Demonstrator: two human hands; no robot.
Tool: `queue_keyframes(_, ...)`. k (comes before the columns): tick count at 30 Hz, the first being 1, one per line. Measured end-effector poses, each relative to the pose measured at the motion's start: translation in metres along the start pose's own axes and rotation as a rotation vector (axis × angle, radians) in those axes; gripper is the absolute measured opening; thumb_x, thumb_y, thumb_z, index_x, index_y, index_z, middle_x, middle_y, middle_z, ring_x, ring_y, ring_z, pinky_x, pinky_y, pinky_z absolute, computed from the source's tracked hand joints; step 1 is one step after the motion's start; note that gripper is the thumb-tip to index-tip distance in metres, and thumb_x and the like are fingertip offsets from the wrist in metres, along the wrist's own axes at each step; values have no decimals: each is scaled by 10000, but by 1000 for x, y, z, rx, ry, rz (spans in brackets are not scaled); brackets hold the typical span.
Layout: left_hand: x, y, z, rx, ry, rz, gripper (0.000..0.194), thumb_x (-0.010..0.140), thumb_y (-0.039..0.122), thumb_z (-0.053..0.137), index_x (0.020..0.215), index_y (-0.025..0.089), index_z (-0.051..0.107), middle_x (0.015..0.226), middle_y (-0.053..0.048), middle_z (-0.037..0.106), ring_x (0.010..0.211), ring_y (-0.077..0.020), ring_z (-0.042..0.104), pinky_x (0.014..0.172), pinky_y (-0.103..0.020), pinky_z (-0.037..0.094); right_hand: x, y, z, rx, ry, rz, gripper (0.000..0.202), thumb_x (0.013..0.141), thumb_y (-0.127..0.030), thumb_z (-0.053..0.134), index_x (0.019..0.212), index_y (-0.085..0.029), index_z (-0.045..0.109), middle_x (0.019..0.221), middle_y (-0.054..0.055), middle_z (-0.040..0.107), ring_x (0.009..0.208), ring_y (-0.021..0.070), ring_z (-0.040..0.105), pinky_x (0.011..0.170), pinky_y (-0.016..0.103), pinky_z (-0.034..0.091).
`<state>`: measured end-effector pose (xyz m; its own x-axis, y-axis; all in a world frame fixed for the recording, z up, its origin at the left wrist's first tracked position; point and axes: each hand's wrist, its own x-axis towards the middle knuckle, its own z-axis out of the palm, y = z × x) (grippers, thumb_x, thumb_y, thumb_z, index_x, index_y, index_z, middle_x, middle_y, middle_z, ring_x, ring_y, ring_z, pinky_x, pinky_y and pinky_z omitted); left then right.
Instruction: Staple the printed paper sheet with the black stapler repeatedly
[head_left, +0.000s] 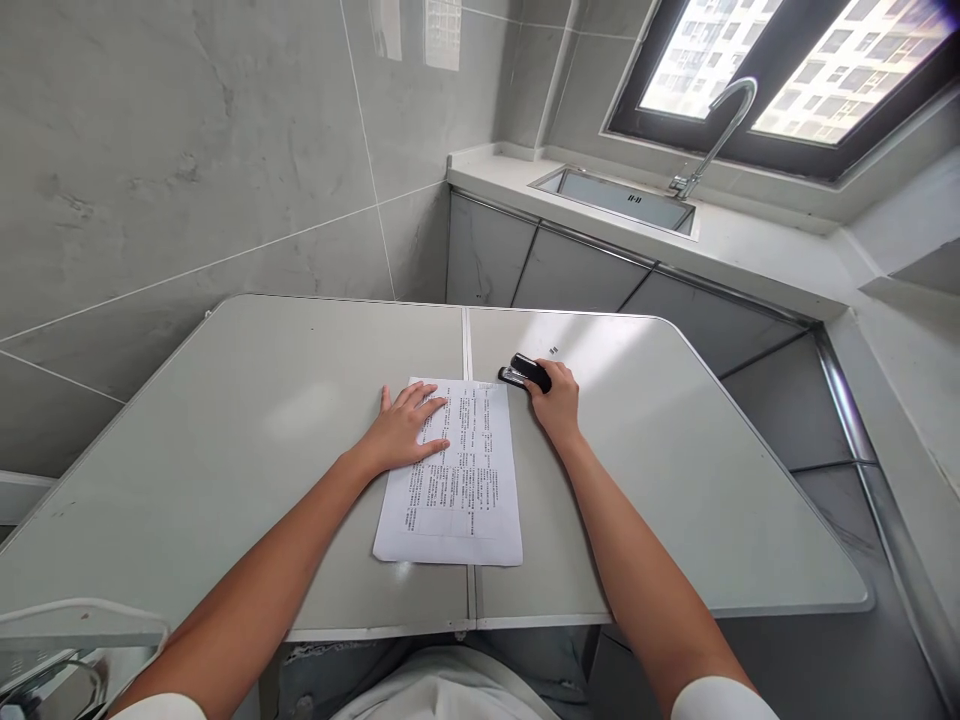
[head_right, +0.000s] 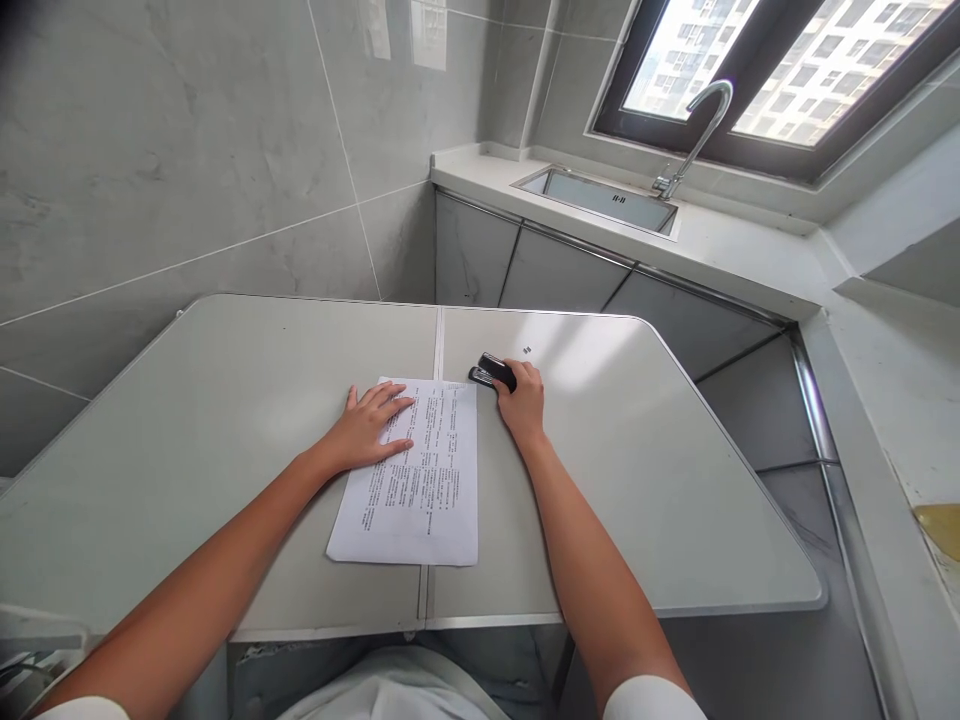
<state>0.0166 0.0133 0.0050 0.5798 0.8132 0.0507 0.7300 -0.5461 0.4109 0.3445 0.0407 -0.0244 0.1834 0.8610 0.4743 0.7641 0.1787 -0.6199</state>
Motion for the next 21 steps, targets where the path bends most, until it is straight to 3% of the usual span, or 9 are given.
queue_keyframes(8,0,0,-1,34,-11,2,687,913,629,613,1500,290,505,1631,-139,394,1515,-427,287,1165,-812,41,-3,-3,-7,-28,98,182,204,845,-371,649,992,-232,626,904,39,713,808,241,611,764,356,449)
queue_keyframes(13,1,0,4,54,37,24,660,911,626,622,1480,304,532,1618,-138,417,1498,-419,315,1180,-780,49,-5,-39,-16,11,173,166,217,831,-390,662,888,-236,521,833,16,650,749,207,562,711,324,417)
queue_keyframes(15,3,-1,5,36,114,12,513,970,558,563,1422,316,583,1572,-123,476,1447,-382,400,1191,-719,150,-13,-64,-16,67,147,167,224,838,-382,656,885,-242,487,804,-2,618,722,189,535,686,308,405)
queue_keyframes(17,6,-3,4,-19,277,-61,377,1052,433,423,1320,292,647,1443,-118,585,1311,-313,533,1139,-583,323,-28,-91,-13,130,52,169,219,839,-362,647,870,-244,465,772,-21,589,693,173,512,658,292,387)
queue_keyframes(19,8,-7,-1,-83,472,-165,383,1077,338,331,1129,239,697,1189,-113,682,1081,-254,618,971,-438,438,-49,-115,-7,182,-118,138,203,836,-338,640,867,-243,463,755,-34,562,667,161,495,626,278,364)
queue_keyframes(21,8,-14,-6,-156,595,-254,392,1067,341,360,834,212,648,843,-68,646,798,-212,583,748,-349,425,-72,-132,0,218,-260,108,190,835,-312,627,869,-243,454,758,-38,551,670,159,496,616,272,354)
